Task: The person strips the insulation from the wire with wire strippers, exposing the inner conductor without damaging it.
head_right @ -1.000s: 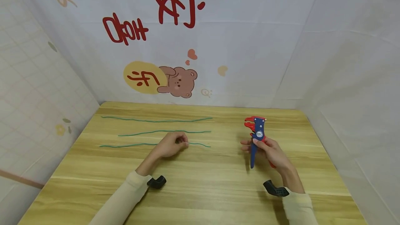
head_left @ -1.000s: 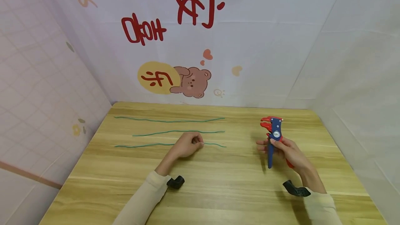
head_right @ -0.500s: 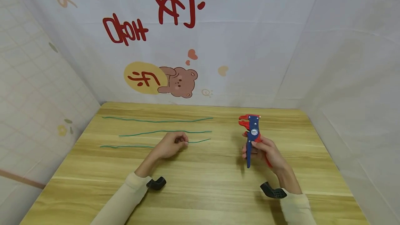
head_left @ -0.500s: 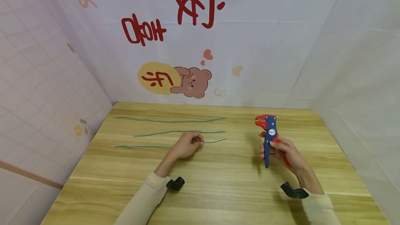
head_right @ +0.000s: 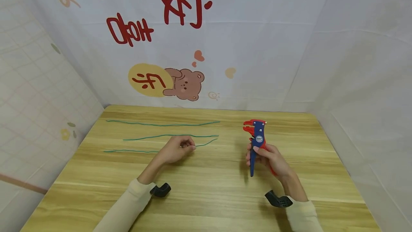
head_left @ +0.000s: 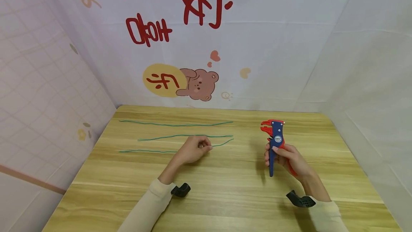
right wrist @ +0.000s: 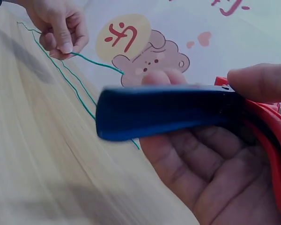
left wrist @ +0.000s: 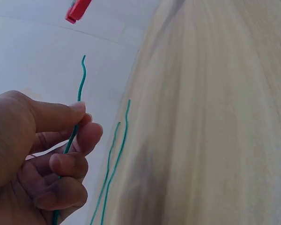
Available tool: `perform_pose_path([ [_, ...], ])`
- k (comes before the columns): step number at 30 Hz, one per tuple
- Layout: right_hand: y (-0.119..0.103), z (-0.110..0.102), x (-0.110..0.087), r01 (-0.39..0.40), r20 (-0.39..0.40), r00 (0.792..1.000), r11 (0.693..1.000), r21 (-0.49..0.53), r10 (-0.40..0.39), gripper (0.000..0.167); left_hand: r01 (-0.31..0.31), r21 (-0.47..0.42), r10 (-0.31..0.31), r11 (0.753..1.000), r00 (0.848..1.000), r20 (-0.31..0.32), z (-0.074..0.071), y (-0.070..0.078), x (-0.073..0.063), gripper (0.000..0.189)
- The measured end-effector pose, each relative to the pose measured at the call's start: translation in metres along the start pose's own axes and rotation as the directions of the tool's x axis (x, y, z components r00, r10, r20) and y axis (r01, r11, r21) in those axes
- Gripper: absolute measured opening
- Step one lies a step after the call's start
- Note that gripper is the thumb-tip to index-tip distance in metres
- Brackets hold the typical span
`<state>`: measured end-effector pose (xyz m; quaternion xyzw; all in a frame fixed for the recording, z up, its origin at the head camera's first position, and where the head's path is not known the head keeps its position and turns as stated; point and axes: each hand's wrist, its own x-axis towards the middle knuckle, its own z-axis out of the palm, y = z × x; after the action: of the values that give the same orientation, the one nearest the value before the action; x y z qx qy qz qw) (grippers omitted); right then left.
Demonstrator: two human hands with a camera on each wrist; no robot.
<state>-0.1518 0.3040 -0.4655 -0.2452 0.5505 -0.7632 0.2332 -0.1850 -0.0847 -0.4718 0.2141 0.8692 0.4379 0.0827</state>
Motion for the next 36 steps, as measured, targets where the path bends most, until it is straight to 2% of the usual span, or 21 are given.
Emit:
perform_pose_path([
  [5,-0.002,0.007,0.004,0.011,0.028,1.0,1.0,0.015,-0.011,0.031,-0.002,-0.004,0.002,1.0,1.0,-0.026,-0.003,0.007,-0.002,0.017],
  [12,-0.007,0.015,0.011,0.044,0.007,0.999,0.999,-0.028,-0.044,0.032,-0.048,-0.036,0.046,0.998,0.997,-0.055,-0.011,0.016,-0.001,0.014],
  [17,-0.009,0.021,0.013,0.038,-0.026,0.999,0.998,-0.049,-0.039,0.032,-0.059,-0.044,0.057,0.997,0.997,-0.053,-0.014,0.021,-0.003,0.008],
  [22,-0.011,0.027,0.013,0.023,-0.023,0.999,0.998,-0.066,-0.025,0.032,-0.085,-0.046,0.083,0.995,0.996,-0.037,-0.018,0.025,-0.005,0.009],
  [29,-0.014,0.03,0.018,0.081,0.044,0.996,0.994,-0.078,-0.077,0.036,-0.105,-0.041,0.103,0.994,0.994,-0.046,-0.024,0.032,-0.006,0.01],
  [36,-0.018,0.035,0.026,0.165,0.163,0.975,0.984,-0.065,-0.153,0.042,-0.156,-0.01,0.154,0.988,0.983,-0.097,-0.031,0.038,-0.007,0.01],
])
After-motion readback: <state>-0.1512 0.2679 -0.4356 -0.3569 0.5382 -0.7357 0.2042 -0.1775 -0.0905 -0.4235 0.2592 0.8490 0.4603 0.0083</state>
